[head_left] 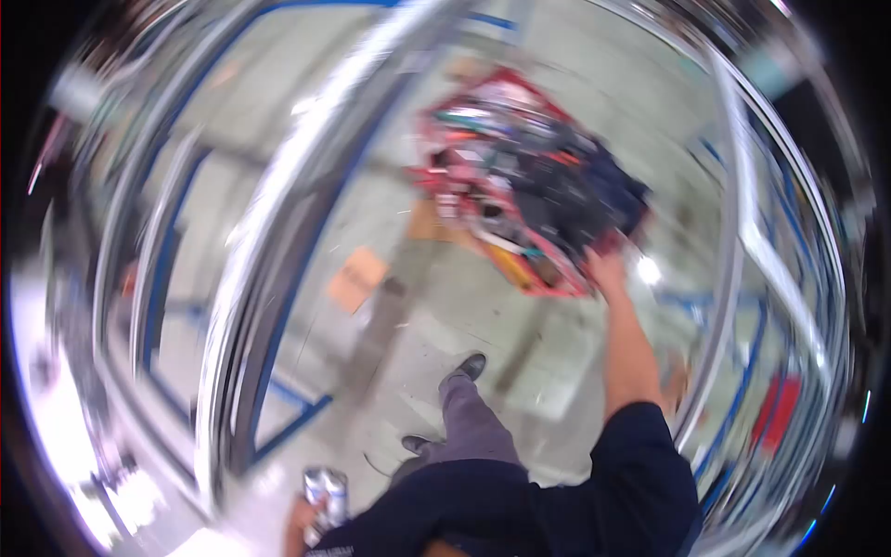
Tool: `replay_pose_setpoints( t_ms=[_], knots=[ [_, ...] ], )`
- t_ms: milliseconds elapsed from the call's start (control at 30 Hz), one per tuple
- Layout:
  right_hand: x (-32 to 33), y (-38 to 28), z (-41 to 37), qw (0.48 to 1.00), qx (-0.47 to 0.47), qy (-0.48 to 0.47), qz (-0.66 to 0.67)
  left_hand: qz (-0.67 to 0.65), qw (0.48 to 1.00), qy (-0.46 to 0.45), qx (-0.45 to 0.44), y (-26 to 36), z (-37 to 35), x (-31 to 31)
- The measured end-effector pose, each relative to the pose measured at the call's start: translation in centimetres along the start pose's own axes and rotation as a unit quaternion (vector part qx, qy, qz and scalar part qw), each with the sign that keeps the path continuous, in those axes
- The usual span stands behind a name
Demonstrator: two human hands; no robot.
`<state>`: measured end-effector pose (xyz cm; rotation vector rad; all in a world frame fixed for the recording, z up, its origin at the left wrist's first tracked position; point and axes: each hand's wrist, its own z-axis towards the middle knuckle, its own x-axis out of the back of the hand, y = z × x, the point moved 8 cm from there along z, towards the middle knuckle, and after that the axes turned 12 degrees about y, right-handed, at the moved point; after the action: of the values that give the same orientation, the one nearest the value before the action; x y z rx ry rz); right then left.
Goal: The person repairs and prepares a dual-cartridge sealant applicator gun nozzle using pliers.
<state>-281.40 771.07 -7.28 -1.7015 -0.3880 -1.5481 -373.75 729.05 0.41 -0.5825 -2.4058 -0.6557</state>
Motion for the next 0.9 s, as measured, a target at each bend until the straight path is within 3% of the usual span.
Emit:
replay_pose_setpoints(
  t_ms=[33, 67, 100, 133, 233, 267, 333, 367, 400, 433, 500, 567, 667, 767, 833, 900],
  knots=[
    [1.4, -2.5, -0.3, 0.995, 0.068, -0.039, -0.057, 0.104, 0.991, 0.007, 0.079, -1.7, -1.2, 1.0],
    [3.3, -5.7, -2.0, 0.988, 0.146, 0.040, -0.023, 0.126, 0.989, 0.030, 0.072, -2.0, -2.5, 1.7],
    [3.2, -6.6, -2.7, 0.992, 0.103, -0.041, -0.061, 0.118, 0.988, 0.023, 0.098, -2.2, -3.9, 2.0],
    [4.8, -8.3, -4.7, 0.985, 0.153, 0.049, -0.061, 0.091, 0.990, 0.022, 0.106, -1.1, -6.2, 3.0],
    [4.2, -10.4, -12.4, 0.970, 0.235, 0.058, -0.015, 0.003, 0.990, 0.065, 0.124, -7.7, -7.7, 4.6],
    [2.1, -9.9, -15.2, 0.949, 0.296, 0.083, 0.072, -0.041, 0.989, 0.079, 0.118, -11.5, -7.1, 4.4],
    [-2.2, -8.2, -24.1, 0.960, 0.197, -0.146, 0.137, -0.108, 0.980, 0.119, 0.120, -20.3, -7.9, 5.0],
    [-6.3, -4.9, -28.0, 0.957, 0.225, -0.144, 0.113, -0.131, 0.973, 0.139, 0.132, -24.3, -8.5, 5.4],
    [-13.3, 0.9, -30.9, 0.947, 0.202, -0.225, 0.112, -0.149, 0.966, 0.155, 0.144, -27.9, -9.6, 6.4],
    [-14.3, 2.0, -36.1, 0.935, 0.202, -0.289, 0.045, -0.200, 0.949, 0.189, 0.156, -30.3, -11.5, 7.7],
    [-12.5, 3.4, -47.5, 0.905, 0.161, -0.390, -0.054, -0.238, 0.927, 0.219, 0.188, -38.3, -13.7, 7.9],
    [-6.4, 0.5, -58.2, 0.875, 0.079, -0.465, -0.107, -0.279, 0.897, 0.274, 0.207, -49.1, -13.6, 5.3],
    [-4.5, 0.1, -66.7, 0.819, 0.117, -0.538, -0.163, -0.338, 0.866, 0.288, 0.229, -54.2, -16.7, 7.5],
    [-5.2, -3.4, -68.8, 0.821, 0.100, -0.531, -0.187, -0.333, 0.855, 0.301, 0.261, -60.6, -15.5, 11.6],
    [-3.1, -8.7, -67.2, 0.908, 0.111, -0.390, -0.106, -0.354, 0.836, 0.295, 0.297, -63.7, -16.5, 14.4],
    [-4.9, -12.3, -62.5, 0.941, 0.236, -0.244, -0.019, -0.432, 0.821, 0.269, 0.260, -67.3, -15.9, 17.1]
  ],
)
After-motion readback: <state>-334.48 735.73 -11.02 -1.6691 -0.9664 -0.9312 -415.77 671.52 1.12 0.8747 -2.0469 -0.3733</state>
